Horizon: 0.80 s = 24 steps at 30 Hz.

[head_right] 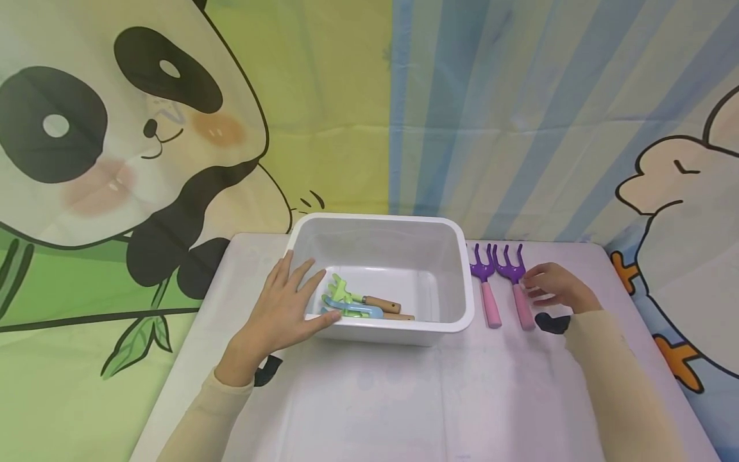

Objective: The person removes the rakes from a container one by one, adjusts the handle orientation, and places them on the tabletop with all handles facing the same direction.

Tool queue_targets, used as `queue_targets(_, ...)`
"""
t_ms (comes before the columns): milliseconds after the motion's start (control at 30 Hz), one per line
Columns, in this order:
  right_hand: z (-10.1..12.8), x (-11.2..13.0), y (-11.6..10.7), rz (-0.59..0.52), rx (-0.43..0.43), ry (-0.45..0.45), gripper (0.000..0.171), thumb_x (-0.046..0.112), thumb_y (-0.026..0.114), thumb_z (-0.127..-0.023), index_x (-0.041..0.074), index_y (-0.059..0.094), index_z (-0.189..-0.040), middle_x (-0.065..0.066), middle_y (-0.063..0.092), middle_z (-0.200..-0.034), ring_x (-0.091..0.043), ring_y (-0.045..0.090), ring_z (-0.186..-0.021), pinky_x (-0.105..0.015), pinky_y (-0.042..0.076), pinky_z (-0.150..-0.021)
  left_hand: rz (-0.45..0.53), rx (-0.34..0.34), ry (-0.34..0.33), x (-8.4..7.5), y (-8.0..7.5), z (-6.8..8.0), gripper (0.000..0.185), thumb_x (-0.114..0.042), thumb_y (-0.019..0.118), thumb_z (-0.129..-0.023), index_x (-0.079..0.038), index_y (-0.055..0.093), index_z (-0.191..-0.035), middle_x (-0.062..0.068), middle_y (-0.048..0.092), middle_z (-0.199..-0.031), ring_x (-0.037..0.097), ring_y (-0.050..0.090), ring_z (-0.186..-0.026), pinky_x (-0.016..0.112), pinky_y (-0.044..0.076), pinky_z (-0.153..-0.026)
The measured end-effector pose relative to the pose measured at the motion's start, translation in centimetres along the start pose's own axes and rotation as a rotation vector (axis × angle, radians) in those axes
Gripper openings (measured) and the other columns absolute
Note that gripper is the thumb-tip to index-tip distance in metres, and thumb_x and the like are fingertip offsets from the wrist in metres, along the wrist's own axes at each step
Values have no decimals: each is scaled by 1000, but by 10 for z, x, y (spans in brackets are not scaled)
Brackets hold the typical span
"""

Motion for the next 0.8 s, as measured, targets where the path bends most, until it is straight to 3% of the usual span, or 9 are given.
queue_targets(200, 19, 30, -4, 45, -18, -101, 52, 22, 45, -108, -15, 31, -142, -39, 39, -138, -49, 52, -120, -51, 52, -93, 5, 3, 0, 0, 0, 0, 98, -84, 34, -86, -8, 52, -145, 21, 39, -153, 48, 4, -148, 55, 2, -118)
queue_targets(433, 48, 83, 2, 75, -31, -241, 50, 25, 49, -108, -12, 36, -138, -30, 49, -131, -33, 61, -108, -50, 53, -91, 5, 3, -2, 1, 0, 0, 99, -85, 34, -86, -8, 53, -145, 20, 39, -153, 48, 4, -148, 55, 2, -118)
queue_targets(800, 99, 176, 25, 162, -34, -463, 40, 20, 57, -104, -6, 46, -133, -17, 61, -112, -27, 65, -94, -43, 58, -83, 11, -9, 1, 1, -1, 1, 99, -85, 33, -86, -8, 53, -145, 21, 39, -153, 49, 5, -148, 55, 3, -118)
Point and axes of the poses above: each hand's wrist, its own z-axis away from the middle knuckle, its own y-axis out of the palm, x = y × z, the point moved 9 cm from there along -z, towards the middle knuckle
